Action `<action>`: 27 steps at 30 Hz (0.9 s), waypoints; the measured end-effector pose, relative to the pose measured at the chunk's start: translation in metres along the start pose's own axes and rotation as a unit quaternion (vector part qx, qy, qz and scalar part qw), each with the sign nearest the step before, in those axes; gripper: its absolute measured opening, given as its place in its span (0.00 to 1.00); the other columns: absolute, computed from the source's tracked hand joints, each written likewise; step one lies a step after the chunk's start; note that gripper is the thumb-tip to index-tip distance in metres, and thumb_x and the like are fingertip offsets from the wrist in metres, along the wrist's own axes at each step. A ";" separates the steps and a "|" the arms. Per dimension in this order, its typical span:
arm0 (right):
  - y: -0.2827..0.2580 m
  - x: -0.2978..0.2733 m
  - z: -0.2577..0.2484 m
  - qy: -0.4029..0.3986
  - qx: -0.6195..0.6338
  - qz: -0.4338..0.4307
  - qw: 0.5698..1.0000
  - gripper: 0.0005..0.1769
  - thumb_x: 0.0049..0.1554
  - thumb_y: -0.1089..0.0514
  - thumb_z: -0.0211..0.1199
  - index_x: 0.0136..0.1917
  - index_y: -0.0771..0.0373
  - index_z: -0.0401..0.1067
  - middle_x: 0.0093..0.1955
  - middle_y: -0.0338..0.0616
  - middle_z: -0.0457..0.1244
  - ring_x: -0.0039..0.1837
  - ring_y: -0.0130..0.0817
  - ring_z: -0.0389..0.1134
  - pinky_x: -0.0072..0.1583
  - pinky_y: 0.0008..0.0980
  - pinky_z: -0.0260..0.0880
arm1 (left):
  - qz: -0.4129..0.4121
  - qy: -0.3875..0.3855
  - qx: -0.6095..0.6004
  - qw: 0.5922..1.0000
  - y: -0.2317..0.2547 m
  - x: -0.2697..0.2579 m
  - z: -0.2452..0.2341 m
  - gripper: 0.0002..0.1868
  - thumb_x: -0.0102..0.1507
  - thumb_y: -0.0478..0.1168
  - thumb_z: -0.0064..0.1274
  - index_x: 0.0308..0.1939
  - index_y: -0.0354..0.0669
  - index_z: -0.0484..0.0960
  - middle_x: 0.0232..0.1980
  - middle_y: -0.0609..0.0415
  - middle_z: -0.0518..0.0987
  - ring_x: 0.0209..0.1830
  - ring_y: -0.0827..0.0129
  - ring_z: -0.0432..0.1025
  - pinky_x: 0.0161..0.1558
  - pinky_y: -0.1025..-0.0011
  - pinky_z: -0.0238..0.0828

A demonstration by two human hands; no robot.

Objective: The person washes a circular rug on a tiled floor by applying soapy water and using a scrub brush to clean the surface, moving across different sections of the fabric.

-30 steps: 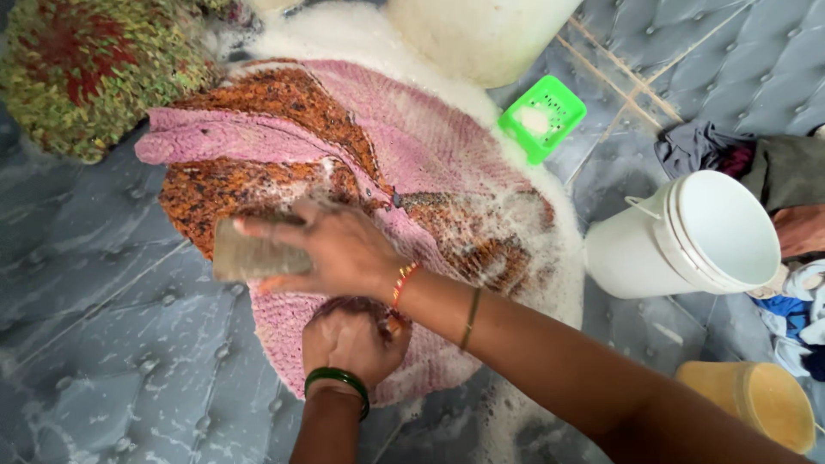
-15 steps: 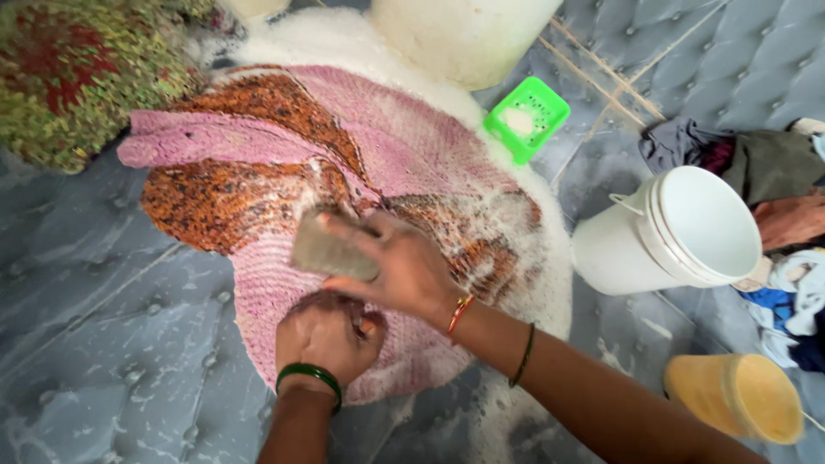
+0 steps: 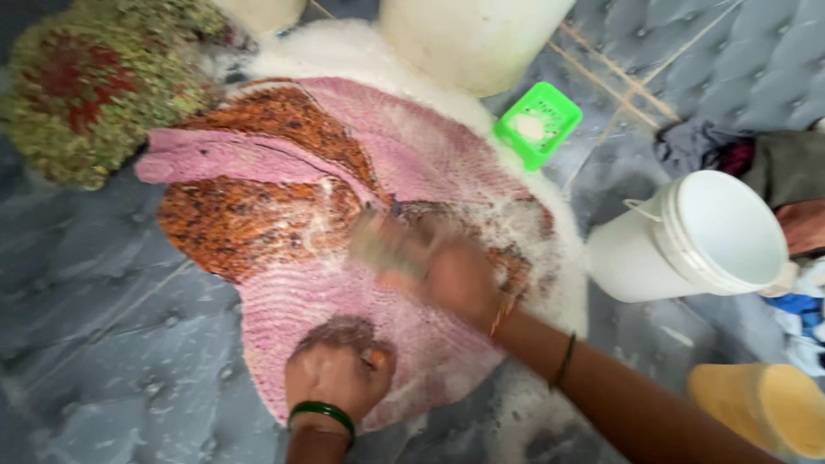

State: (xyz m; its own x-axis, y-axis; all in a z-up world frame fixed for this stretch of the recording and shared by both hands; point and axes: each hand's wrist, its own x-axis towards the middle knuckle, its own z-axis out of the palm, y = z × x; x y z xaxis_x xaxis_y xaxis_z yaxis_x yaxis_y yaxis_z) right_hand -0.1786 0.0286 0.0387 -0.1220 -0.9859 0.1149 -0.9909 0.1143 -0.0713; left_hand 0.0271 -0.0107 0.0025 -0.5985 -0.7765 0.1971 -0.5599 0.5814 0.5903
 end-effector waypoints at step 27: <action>-0.006 -0.031 -0.022 0.021 0.047 0.290 0.956 0.50 0.49 0.30 0.67 0.79 0.46 0.57 0.49 0.64 0.67 0.46 0.60 0.71 0.49 0.52 0.73 | -0.024 -0.111 0.123 0.986 0.032 -0.006 -0.006 0.30 0.57 0.47 0.52 0.65 0.53 0.73 0.65 0.49 0.73 0.60 0.52 0.69 0.49 0.55 0.76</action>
State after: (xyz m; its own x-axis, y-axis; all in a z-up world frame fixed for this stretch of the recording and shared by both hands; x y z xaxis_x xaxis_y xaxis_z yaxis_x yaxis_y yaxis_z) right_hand -0.1703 0.0609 0.0571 -0.6526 -0.7545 0.0696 -0.7474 0.6258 -0.2232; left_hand 0.0161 0.0111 0.0247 -0.6634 -0.7481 -0.0191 -0.6962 0.6076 0.3822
